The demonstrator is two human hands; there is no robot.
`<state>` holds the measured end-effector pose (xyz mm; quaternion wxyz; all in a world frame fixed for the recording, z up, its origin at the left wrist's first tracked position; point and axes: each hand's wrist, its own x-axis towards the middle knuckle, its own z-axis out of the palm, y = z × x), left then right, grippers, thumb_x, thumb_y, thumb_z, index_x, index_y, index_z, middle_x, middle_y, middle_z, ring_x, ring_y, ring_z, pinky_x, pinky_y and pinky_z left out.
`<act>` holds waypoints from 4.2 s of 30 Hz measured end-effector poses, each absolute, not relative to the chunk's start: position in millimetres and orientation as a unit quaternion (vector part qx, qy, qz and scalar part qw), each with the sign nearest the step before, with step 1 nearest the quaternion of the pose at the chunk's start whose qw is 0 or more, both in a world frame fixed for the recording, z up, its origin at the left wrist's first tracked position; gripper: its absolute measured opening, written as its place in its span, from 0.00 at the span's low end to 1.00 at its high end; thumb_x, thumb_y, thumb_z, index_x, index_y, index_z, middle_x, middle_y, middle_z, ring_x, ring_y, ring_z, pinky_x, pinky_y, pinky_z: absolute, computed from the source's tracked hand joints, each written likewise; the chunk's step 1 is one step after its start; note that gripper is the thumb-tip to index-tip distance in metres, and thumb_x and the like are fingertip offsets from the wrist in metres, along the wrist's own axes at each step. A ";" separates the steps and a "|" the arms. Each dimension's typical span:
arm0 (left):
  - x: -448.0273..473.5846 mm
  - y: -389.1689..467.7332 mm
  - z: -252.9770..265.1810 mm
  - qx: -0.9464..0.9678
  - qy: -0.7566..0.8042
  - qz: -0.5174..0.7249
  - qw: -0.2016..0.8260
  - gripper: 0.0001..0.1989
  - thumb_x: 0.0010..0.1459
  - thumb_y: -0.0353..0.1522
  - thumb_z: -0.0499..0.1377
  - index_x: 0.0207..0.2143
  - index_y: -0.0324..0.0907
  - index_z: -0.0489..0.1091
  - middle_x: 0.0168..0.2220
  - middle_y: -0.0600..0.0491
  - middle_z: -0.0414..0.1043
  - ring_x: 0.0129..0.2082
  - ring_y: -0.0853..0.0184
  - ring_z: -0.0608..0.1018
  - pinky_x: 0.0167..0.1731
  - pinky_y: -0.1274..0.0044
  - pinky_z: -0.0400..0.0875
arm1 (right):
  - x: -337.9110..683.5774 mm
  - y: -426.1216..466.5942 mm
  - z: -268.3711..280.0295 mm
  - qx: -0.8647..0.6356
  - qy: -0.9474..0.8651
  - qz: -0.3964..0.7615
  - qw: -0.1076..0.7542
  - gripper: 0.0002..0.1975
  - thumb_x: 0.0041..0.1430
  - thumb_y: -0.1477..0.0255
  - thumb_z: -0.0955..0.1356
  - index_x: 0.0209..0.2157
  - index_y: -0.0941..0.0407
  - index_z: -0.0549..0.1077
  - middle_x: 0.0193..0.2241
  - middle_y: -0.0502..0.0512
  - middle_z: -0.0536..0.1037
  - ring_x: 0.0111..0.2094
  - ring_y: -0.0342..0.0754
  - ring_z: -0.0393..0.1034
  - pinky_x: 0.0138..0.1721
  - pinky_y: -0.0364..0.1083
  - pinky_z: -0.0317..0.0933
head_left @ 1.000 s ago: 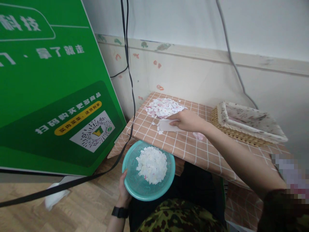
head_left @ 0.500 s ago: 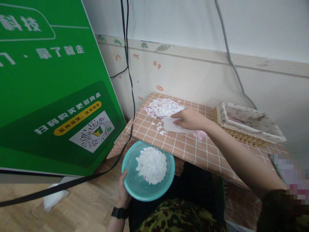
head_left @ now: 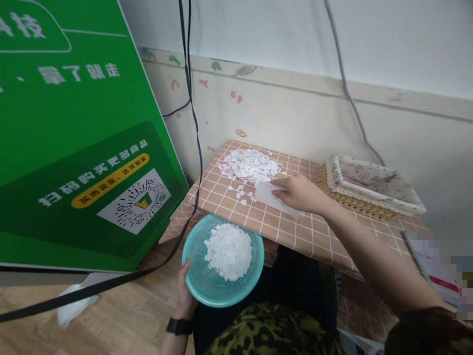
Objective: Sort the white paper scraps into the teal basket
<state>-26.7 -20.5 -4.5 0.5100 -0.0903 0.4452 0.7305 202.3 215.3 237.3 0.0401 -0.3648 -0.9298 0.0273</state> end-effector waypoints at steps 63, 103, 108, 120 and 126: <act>-28.2 -19.1 -13.3 -0.069 0.507 0.726 0.460 0.10 0.43 0.38 0.63 0.29 0.44 0.77 0.28 0.53 0.79 0.32 0.58 0.79 0.40 0.67 0.71 | 251.3 149.8 176.0 -0.645 -0.702 0.076 0.290 0.20 0.59 0.64 0.60 0.46 0.58 0.74 0.34 0.61 0.79 0.31 0.54 0.72 0.29 0.46 0.58; -25.5 -19.3 -7.6 -0.094 0.482 0.733 0.471 0.11 0.44 0.37 0.63 0.29 0.40 0.78 0.28 0.50 0.79 0.33 0.56 0.79 0.41 0.66 0.70 | 208.6 166.0 183.1 -0.541 -0.819 -0.041 0.189 0.20 0.61 0.67 0.58 0.51 0.55 0.70 0.33 0.60 0.79 0.34 0.53 0.71 0.36 0.48 0.58; -25.8 -21.3 -6.9 -0.095 0.475 0.731 0.480 0.10 0.44 0.36 0.63 0.28 0.40 0.77 0.27 0.51 0.79 0.31 0.58 0.79 0.40 0.67 0.71 | 180.3 158.9 181.2 -0.493 -0.862 -0.071 0.094 0.22 0.64 0.66 0.55 0.58 0.50 0.63 0.24 0.55 0.78 0.24 0.49 0.71 0.28 0.45 0.55; -31.1 -23.6 27.4 -0.080 0.464 0.724 0.504 0.09 0.44 0.33 0.63 0.31 0.39 0.77 0.29 0.50 0.80 0.34 0.56 0.80 0.41 0.65 0.72 | 133.8 199.4 184.3 -0.421 -0.898 -0.077 0.097 0.21 0.64 0.67 0.58 0.59 0.47 0.61 0.32 0.58 0.79 0.31 0.50 0.71 0.31 0.46 0.56; -42.9 -26.3 50.8 -0.072 0.476 0.713 0.510 0.10 0.44 0.32 0.63 0.32 0.38 0.77 0.31 0.47 0.80 0.35 0.54 0.80 0.40 0.65 0.72 | 140.7 198.2 185.8 -0.378 -0.916 -0.045 0.129 0.21 0.65 0.67 0.57 0.58 0.46 0.63 0.29 0.55 0.78 0.30 0.47 0.70 0.30 0.44 0.54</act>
